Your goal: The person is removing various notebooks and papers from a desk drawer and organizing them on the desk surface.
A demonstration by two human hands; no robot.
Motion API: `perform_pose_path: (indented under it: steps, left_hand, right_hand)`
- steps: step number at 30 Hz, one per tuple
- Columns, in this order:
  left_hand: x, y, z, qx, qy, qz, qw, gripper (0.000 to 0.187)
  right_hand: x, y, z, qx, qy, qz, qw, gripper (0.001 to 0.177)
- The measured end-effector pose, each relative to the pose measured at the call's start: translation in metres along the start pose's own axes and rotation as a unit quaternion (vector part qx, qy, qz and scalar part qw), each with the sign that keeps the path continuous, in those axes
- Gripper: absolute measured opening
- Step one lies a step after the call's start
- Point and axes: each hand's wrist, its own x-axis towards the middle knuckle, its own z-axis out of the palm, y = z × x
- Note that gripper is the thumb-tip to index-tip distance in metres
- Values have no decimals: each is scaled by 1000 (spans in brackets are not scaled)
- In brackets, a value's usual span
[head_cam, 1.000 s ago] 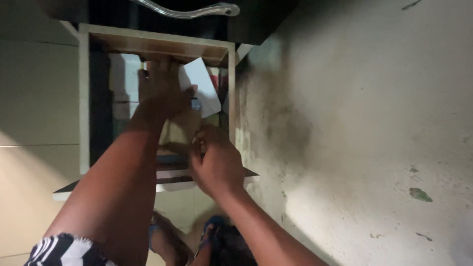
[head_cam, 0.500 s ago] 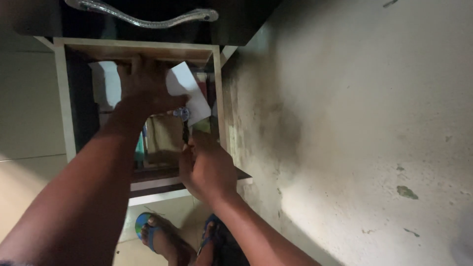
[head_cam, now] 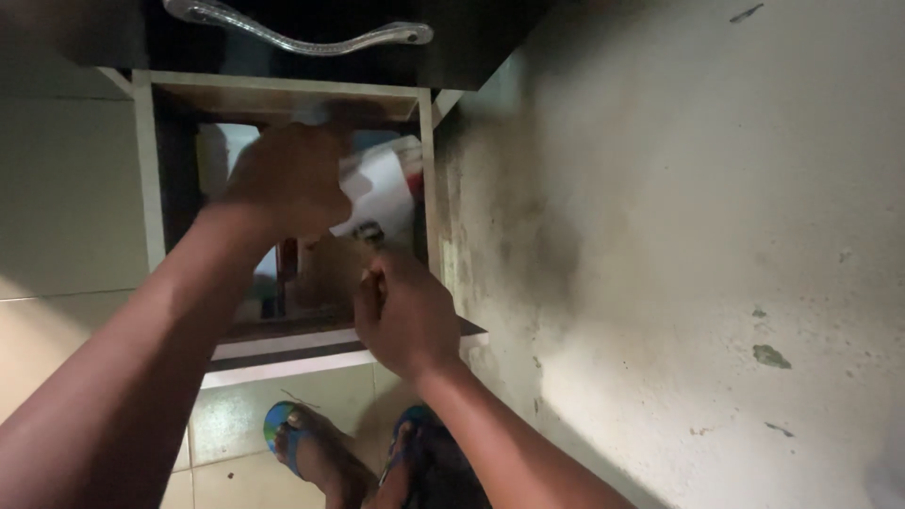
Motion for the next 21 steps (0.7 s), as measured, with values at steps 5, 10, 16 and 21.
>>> perform_pose_path:
  steps: [5,10,16,21]
  left_hand:
    - [-46,24,-25,-86,-99,-53,990,41]
    - [-104,20,-41,-46,-43,-70,996,44]
    - [-144,-6,-47,-50,33,-123,991,41]
    - [-170,-7,-62,-155,157,-84,972,33]
  right_hand:
    - [-2,-1,-1,2,13,-3,1000,19]
    - [-5,6,0,21,77,-37,996,38]
    - [3,-6,-12,76,41,27,996,80]
    - [18,23,-2,137,37,-45,989,103]
